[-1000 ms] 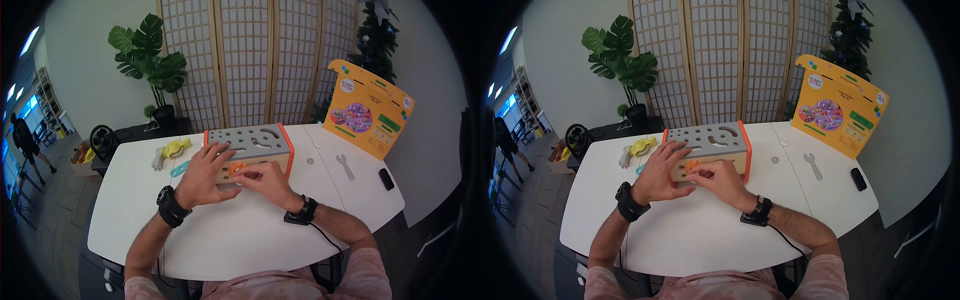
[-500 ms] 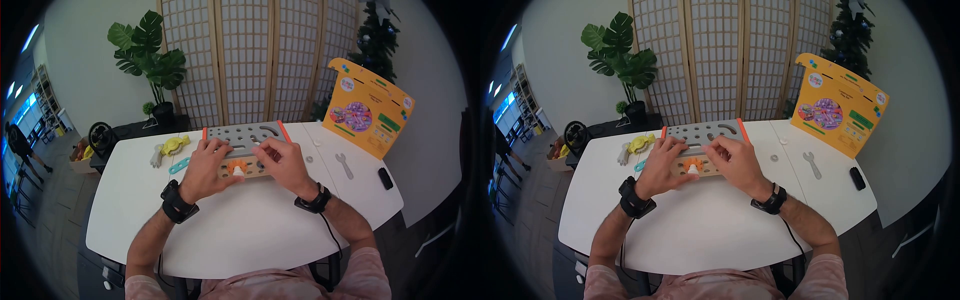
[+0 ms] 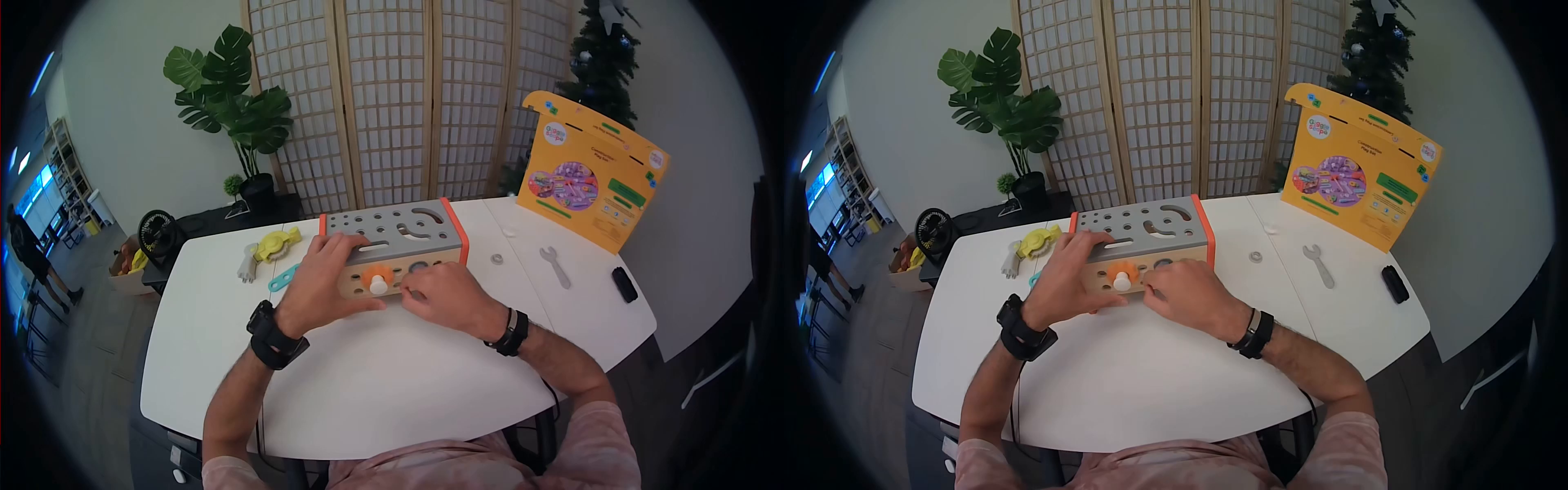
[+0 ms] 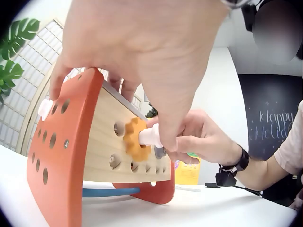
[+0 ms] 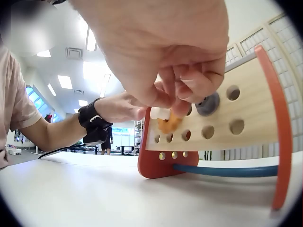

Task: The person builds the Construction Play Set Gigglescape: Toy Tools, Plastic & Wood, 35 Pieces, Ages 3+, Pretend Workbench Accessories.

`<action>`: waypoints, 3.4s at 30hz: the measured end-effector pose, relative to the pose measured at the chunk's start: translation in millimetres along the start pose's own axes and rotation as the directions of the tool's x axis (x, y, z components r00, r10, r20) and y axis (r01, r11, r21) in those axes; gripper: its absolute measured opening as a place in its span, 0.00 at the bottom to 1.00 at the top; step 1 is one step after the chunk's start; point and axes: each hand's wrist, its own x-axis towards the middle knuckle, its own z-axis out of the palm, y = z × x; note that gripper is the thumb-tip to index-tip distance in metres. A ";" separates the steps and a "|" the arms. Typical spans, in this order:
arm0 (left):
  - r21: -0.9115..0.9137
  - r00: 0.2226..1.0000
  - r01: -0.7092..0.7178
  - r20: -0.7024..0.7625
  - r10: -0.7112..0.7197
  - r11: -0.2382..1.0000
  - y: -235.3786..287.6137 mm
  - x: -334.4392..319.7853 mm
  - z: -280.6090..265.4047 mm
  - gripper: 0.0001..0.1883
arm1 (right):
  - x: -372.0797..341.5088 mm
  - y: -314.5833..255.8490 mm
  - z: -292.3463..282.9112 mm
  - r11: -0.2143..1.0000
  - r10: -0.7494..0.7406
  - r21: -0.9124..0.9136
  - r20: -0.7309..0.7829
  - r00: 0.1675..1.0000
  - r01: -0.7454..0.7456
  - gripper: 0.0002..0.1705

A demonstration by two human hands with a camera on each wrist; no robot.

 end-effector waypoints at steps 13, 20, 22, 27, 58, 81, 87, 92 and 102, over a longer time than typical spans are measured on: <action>-0.040 0.998 -0.062 0.014 0.062 0.997 -35.7 -21.2 -5.8 0.54 | -14.6 91.9 -86.0 0.925 0.371 -0.075 -0.043 0.928 -0.373 0.11; -0.044 0.998 -0.056 -0.020 0.055 0.997 -46.1 -22.3 2.2 0.46 | -52.6 249.6 -45.0 0.711 0.135 -0.693 -0.033 0.990 -0.120 0.21; -0.048 0.998 -0.065 -0.006 0.064 0.997 -48.2 -23.8 2.6 0.41 | -58.4 266.1 -33.3 0.654 0.180 -0.751 0.032 0.983 -0.095 0.16; -0.063 0.996 -0.080 -0.040 0.077 0.995 -51.2 -23.4 3.7 0.36 | -55.9 286.0 -26.5 0.585 0.299 -0.800 0.058 0.953 -0.134 0.06; -0.114 0.994 -0.075 -0.090 0.065 0.991 -55.8 -25.4 13.9 0.30 | 11.0 90.8 -22.0 0.860 0.246 0.506 -0.305 0.920 -0.062 0.13; -0.120 0.995 -0.080 -0.076 0.072 0.990 -55.5 -24.1 13.4 0.30 | 19.8 109.6 -11.6 0.780 0.215 0.626 -0.270 0.939 0.001 0.20; -0.128 0.995 -0.070 -0.078 0.060 0.989 -53.8 -24.1 12.6 0.30 | 16.8 121.5 -11.8 0.707 0.193 0.706 -0.245 0.950 0.038 0.24; -0.122 0.995 -0.070 -0.080 0.061 0.990 -53.0 -23.9 11.7 0.31 | 15.2 105.2 -26.9 0.753 0.222 0.654 -0.155 0.963 -0.069 0.24; -0.132 0.996 -0.068 -0.061 0.060 0.989 -55.9 -23.6 12.7 0.31 | 14.5 113.1 -36.0 0.717 0.155 0.694 -0.070 0.985 -0.063 0.26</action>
